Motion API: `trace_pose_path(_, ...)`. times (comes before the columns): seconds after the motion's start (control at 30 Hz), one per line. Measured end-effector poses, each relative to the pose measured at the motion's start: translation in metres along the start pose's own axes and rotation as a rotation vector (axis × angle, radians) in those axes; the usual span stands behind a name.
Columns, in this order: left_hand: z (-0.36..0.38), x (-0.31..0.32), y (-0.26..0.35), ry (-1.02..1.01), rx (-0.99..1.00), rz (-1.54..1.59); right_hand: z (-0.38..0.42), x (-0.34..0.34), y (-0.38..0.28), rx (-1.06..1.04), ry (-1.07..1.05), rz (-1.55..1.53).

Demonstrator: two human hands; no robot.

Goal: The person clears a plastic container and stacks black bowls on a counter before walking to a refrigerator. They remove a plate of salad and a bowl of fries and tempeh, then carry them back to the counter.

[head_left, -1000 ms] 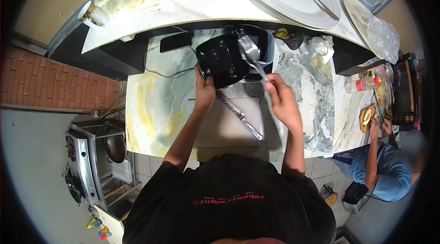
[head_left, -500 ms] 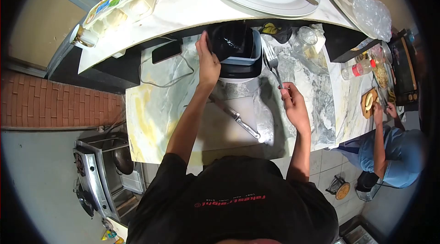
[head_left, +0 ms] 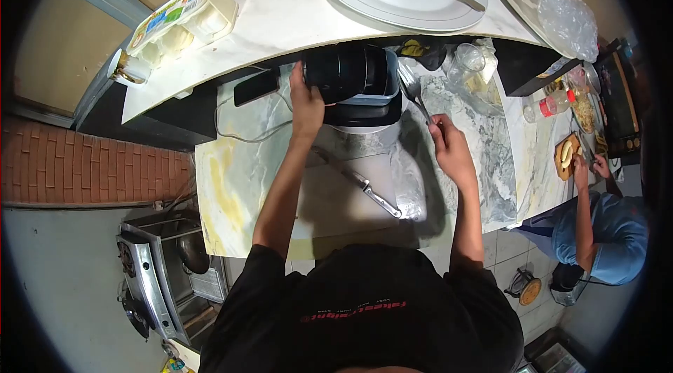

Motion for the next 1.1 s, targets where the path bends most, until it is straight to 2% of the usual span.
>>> trace_pose_path(0.03, 0.011, 0.003, 0.0, -0.027, -0.302, 0.399, -0.006, 0.0, -0.005, -0.019, -0.014, 0.048)
trace_pose_path(0.07, 0.011, 0.0, 0.0, -0.022, -0.306, 0.402, -0.012, 0.001, -0.008, -0.019, -0.019, 0.052)
trace_pose_path(0.13, 0.014, -0.005, -0.022, 0.044, -0.57, 0.449, -0.026, -0.002, -0.016, -0.033, 0.026, 0.101)
trace_pose_path(0.17, 0.009, -0.009, -0.027, 0.055, -0.57, 0.454, -0.031, 0.0, -0.017, -0.062, 0.055, 0.047)
trace_pose_path(0.23, -0.004, -0.008, -0.042, -0.09, -0.608, 0.112, -0.036, 0.003, -0.019, -0.052, 0.041, 0.025)
trace_pose_path(0.33, -0.014, 0.003, -0.037, -0.149, -0.737, 0.097, -0.036, 0.012, -0.014, -0.046, 0.027, -0.016)
trace_pose_path(0.37, -0.019, 0.012, -0.051, -0.186, -0.642, 0.065, -0.035, 0.014, -0.011, -0.063, 0.033, -0.027)
trace_pose_path(0.4, -0.022, 0.017, -0.066, -0.192, -0.64, 0.062, -0.033, 0.014, -0.007, -0.059, 0.039, -0.03)
trace_pose_path(0.47, -0.035, 0.03, -0.058, -0.35, -0.312, -0.463, -0.028, 0.018, 0.003, 0.009, -0.009, -0.038)
trace_pose_path(0.5, -0.032, 0.031, -0.055, -0.325, -0.293, -0.675, -0.025, 0.017, 0.005, 0.028, -0.01, -0.028)
trace_pose_path(0.6, -0.021, 0.031, -0.036, -0.383, -0.379, -0.816, -0.02, 0.009, 0.016, 0.015, 0.008, -0.04)
trace_pose_path(0.67, -0.018, 0.024, -0.029, -0.392, -0.356, -0.817, -0.018, 0.002, 0.025, 0.021, 0.016, -0.059)
trace_pose_path(0.73, -0.016, 0.012, -0.045, -0.254, -0.295, -0.569, -0.018, -0.002, 0.026, 0.028, 0.023, -0.077)
trace_pose_path(0.77, -0.012, 0.005, -0.071, -0.214, -0.379, -0.445, -0.02, -0.006, 0.02, 0.026, 0.006, -0.05)
trace_pose_path(0.8, -0.009, 0.0, -0.084, -0.218, -0.381, -0.446, -0.023, -0.009, 0.016, 0.024, -0.011, -0.022)
trace_pose_path(0.87, 0.004, -0.002, -0.122, -0.309, -0.57, -0.177, -0.033, -0.011, 0.006, -0.019, -0.015, -0.012)
trace_pose_path(0.9, 0.011, -0.005, -0.14, -0.38, -0.645, -0.231, -0.038, -0.013, -0.004, -0.033, -0.036, 0.026)
trace_pose_path(1.0, 0.032, 0.004, -0.153, -0.38, -0.709, -0.051, -0.057, -0.013, -0.026, -0.018, -0.074, 0.138)
trace_pose_path(1.1, 0.041, 0.008, -0.141, -0.279, -0.625, -0.049, -0.077, 0.006, -0.015, -0.129, -0.031, 0.382)
Point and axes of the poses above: each hand's wrist, its own z-axis away from the middle knuckle, its own x-axis out of the palm, y = z × x, the point moved 8 cm from there along -z, towards the middle knuckle, and after that the axes turned 1 degree about -x, right-handed, at the moved point
